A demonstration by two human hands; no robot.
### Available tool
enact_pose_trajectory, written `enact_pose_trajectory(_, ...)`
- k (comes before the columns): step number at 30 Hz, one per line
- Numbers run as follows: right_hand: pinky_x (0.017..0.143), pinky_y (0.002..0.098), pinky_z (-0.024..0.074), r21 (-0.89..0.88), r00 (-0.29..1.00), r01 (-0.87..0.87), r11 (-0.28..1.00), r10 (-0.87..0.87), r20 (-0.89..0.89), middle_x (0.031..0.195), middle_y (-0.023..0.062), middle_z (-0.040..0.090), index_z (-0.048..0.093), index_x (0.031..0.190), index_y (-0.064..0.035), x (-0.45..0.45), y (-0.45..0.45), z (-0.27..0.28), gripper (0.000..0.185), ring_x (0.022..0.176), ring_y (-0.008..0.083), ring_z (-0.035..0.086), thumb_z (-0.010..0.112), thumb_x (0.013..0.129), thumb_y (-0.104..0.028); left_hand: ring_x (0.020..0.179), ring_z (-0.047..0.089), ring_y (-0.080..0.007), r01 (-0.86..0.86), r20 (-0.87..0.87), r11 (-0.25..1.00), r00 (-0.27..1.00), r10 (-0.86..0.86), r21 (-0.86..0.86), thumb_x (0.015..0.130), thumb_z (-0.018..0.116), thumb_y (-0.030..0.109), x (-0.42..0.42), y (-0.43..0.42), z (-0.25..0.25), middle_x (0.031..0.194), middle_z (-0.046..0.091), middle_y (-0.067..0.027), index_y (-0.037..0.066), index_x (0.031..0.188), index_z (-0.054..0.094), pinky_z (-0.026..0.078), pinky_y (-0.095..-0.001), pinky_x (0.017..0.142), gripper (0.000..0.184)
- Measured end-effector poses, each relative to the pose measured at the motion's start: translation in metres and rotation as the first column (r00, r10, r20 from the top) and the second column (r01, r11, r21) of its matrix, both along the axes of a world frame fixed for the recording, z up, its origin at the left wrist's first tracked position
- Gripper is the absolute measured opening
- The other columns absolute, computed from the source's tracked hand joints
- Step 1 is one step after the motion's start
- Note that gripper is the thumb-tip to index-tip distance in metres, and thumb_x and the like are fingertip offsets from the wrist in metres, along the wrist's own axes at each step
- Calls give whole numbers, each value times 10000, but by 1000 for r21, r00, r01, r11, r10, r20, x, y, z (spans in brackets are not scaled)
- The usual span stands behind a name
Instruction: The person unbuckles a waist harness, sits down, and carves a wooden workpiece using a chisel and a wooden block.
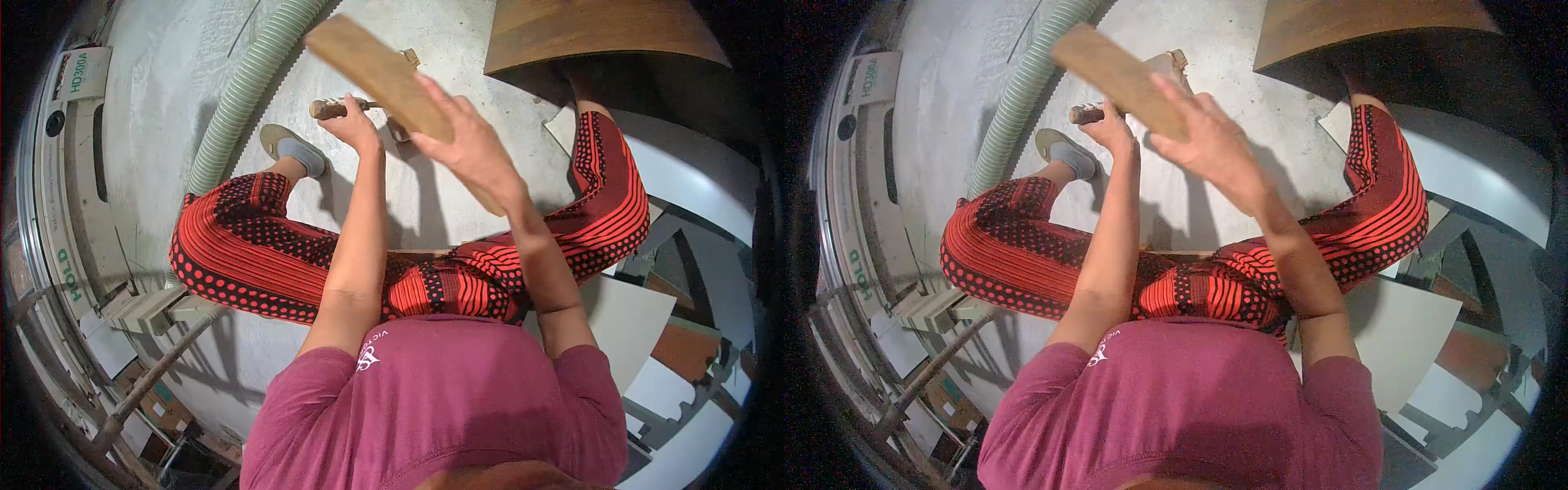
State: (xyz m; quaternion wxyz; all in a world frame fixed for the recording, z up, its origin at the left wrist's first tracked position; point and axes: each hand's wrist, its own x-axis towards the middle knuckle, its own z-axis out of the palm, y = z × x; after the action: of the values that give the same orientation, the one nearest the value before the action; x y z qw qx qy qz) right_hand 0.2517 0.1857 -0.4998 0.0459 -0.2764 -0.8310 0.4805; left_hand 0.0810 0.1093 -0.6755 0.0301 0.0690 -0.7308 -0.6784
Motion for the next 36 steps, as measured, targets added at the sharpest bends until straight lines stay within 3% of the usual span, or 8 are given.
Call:
enact_pose_trajectory(3,945,379,436,-5,994,-107,994,107,-29,1232,192,487,277,1438,-259,-12,-30,19,785,1130,341,520,681,766,-285,925,549,-240,-25,146,802,986,-78,597,895,582,282,5,-3,8,1118,516,-141,16,1183,392,455,-383,815,435)
enact_pose_trajectory(4,945,379,436,-3,995,-99,995,99,-25,1232,192,487,277,1438,-259,-15,-40,22,785,1130,341,520,681,766,-285,925,549,-240,-21,150,801,985,-86,599,895,582,282,8,-8,10,1118,516,-141,16,1183,392,455,-383,815,435)
enact_pose_trajectory(5,955,385,438,-56,986,-164,985,162,-33,1272,190,451,284,1433,-261,-17,-50,25,800,1145,342,508,697,749,-260,931,555,-248,123,163,965,973,-163,231,897,579,303,13,-15,18,1127,526,-143,16,1206,382,460,-373,813,465)
enact_pose_trajectory(7,964,391,439,-114,974,-225,968,222,-43,1313,189,415,291,1429,-263,-22,-66,23,816,1161,343,496,714,732,-236,943,569,-263,371,265,754,927,-266,-543,902,575,345,18,-25,32,1145,548,-148,16,1251,362,470,-353,811,525)
enact_pose_trajectory(9,987,413,434,106,897,-169,980,198,-395,1359,189,362,314,1416,-266,-25,-80,16,834,1216,347,444,735,702,-174,1081,475,-271,113,175,949,983,-62,-293,894,603,240,12,-10,19,1208,466,-195,18,1313,337,392,-392,932,544)
enact_pose_trajectory(11,1003,423,427,-16,914,-245,969,226,-338,1409,185,294,328,1408,-269,-29,-85,15,834,1260,364,387,738,693,-142,913,574,-274,41,9,997,999,-40,-70,825,688,271,8,-11,7,1075,559,-176,-13,1248,381,470,-366,806,595)
enact_pose_trajectory(29,959,499,446,231,921,-100,968,178,-348,1347,239,355,379,1384,-276,-39,-82,1,793,1347,441,192,751,688,-196,876,572,-266,227,30,972,973,-229,62,856,637,365,29,-39,-37,1034,562,-130,31,1240,399,481,-373,770,562)
enact_pose_trajectory(36,866,520,463,191,991,-92,977,109,-77,1152,268,447,345,1403,-277,-46,-63,-44,781,1049,472,504,709,713,-273,871,572,-265,290,21,947,955,-296,136,860,628,379,-3,20,-69,1030,561,-126,38,1243,397,482,-375,766,562)
